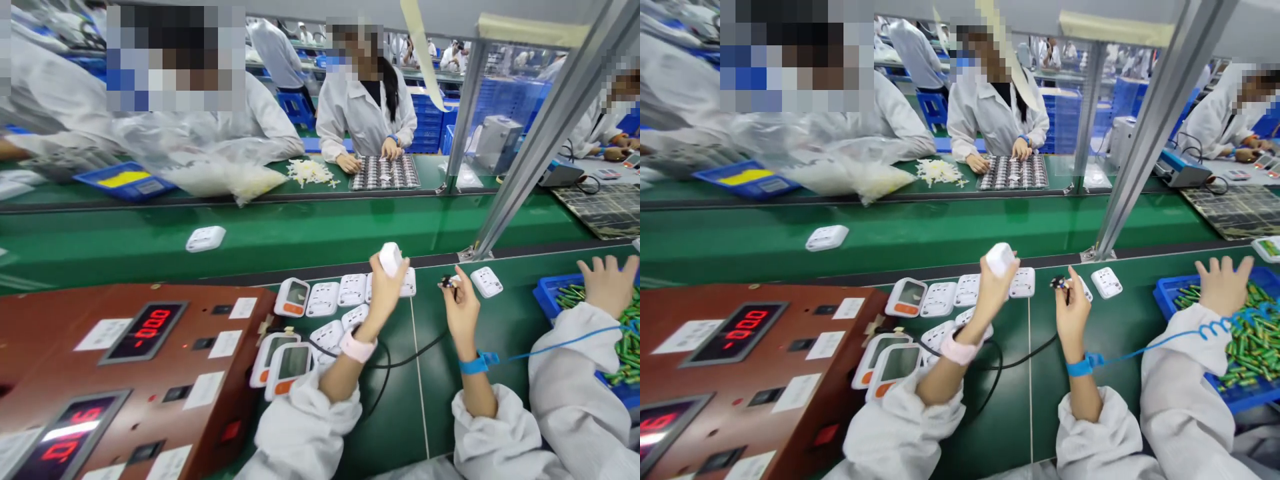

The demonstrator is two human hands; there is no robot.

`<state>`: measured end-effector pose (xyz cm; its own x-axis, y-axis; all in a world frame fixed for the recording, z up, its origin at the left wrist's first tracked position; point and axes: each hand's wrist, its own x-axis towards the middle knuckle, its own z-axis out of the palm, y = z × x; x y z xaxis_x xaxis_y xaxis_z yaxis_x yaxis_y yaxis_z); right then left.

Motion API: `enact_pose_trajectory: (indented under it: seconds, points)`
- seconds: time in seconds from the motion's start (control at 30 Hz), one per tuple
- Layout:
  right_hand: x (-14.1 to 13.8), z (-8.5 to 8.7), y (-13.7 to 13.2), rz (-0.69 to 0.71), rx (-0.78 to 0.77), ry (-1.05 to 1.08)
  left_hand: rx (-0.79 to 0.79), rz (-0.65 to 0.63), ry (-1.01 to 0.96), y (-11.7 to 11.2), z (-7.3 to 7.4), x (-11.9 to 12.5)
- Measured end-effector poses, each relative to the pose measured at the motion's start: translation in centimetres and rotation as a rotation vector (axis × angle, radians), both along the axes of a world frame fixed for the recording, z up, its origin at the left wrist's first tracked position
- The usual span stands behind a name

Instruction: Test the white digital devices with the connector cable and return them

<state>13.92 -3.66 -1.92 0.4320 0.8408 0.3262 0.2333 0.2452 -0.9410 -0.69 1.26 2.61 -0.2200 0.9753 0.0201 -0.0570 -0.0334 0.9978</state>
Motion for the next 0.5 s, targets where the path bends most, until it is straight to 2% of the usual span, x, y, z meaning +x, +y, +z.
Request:
enact_pose_trajectory:
  seconds: [0.07, 0.17, 0.27, 0.33, 0.4, 0.5]
  points:
    - [0.5, 0.2, 0.2, 0.005, 0.003, 0.188, -0.107, -0.021, -0.006, 3.6, 0.0, -1.0]
    - [0.6, 0.3, 0.4, 0.02, 0.014, 0.361, -0.21, -0.029, 0.039, 9.0, -0.2, -2.8]
    - [0.3, 0.3, 0.5, 0.023, 0.047, 0.447, -0.218, 0.039, 0.127, 12.7, -0.1, -4.4]
    - [0.1, 0.2, 0.6, 0.016, 0.07, 0.465, -0.161, 0.061, 0.212, 14.0, 0.1, -4.9]
    - [-0.1, 0.0, 0.5, -0.006, 0.105, 0.446, -0.072, 0.029, 0.299, 14.4, 0.3, -4.3]
    - [-0.9, -0.4, 0.0, -0.083, 0.186, 0.313, 0.083, -0.128, 0.408, 12.9, -0.2, -0.9]
